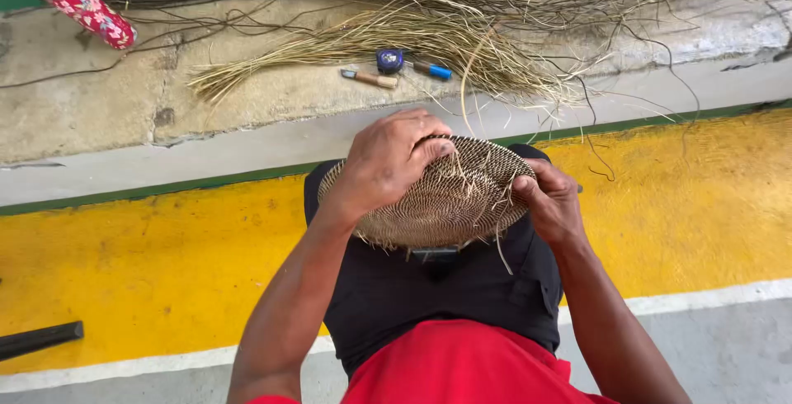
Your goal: The recorder is weaving a circular basket or tray using thin wooden or bamboo strips.
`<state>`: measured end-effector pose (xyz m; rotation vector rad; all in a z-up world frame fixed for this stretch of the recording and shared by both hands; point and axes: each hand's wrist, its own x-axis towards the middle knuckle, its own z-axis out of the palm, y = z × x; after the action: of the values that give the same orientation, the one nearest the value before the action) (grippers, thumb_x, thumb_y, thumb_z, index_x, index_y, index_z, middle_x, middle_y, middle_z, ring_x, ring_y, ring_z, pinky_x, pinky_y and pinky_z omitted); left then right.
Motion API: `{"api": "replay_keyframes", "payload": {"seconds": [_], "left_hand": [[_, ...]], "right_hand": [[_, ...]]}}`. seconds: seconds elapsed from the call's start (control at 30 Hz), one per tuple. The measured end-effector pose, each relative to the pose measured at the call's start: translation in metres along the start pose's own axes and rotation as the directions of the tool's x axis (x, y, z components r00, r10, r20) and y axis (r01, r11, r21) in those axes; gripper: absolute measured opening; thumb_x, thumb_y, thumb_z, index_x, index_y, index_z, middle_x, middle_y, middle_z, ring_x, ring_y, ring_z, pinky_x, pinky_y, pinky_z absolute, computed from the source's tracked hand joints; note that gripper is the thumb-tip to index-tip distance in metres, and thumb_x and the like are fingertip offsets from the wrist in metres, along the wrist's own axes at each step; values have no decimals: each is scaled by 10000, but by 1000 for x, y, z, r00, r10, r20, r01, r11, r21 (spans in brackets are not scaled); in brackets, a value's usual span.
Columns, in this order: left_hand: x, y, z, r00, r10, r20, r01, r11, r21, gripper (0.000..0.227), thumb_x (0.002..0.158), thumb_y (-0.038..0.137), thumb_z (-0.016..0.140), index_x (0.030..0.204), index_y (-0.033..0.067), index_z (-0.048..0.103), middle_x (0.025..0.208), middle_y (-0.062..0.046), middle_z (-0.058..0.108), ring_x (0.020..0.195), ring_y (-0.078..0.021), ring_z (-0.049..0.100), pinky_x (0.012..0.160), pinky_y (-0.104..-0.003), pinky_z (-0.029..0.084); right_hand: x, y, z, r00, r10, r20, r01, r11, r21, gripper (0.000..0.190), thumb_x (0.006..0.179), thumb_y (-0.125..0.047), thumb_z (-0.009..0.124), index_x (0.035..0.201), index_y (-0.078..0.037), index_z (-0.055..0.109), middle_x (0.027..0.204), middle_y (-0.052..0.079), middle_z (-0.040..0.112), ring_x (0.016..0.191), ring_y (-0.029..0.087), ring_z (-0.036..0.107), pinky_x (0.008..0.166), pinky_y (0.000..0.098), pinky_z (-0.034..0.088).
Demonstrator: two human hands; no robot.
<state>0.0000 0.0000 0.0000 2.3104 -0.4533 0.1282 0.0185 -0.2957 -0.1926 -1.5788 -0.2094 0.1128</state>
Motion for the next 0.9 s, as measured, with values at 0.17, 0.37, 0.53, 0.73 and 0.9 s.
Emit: {"api": "replay_keyframes", "payload": {"seconds": [0.17,0.37,0.53,0.73,0.9], "left_hand": [[6,2,22,999,33,-41,-34,999,-32,273,936,382,667,1050,157,773,912,-41,709,906,-253,690,808,-392,514],[18,-13,27,994,108,-4,-108,991,84,206,930,330,697,1007,158,782,934,-5,730,913,-227,666,866,-415,482],[11,-3,26,997,77,-22,-77,997,13,198,947,291,710,1062,134,744,989,-24,694,976,-229,656,853,-385,504],[24,-4,28,997,20,81,-22,999,24,249,901,368,711,1108,255,792,798,-17,595,835,-209,634,779,-398,487],[25,-23,39,997,75,35,-77,996,54,218,917,360,700,1053,229,809,797,5,599,852,-192,633,771,-398,487]], "right_hand": [[-10,7,-19,997,7,73,-20,984,175,358,1014,-309,717,1205,-6,699,991,-6,680,880,64,605,768,241,514],[42,-101,-1,967,-92,237,86,996,36,495,1099,-442,493,1187,8,681,1100,102,730,1002,172,703,896,322,585],[77,-131,43,933,-71,353,147,971,-191,369,1100,-296,519,1116,30,692,991,124,728,902,189,700,798,349,605],[71,-130,48,986,-142,83,146,988,-50,115,1124,-115,543,1148,-2,538,904,93,689,788,157,702,720,309,631],[78,-123,44,978,-204,42,207,975,-86,58,1129,-73,539,1105,-24,520,899,104,687,758,137,718,685,305,622]]}}
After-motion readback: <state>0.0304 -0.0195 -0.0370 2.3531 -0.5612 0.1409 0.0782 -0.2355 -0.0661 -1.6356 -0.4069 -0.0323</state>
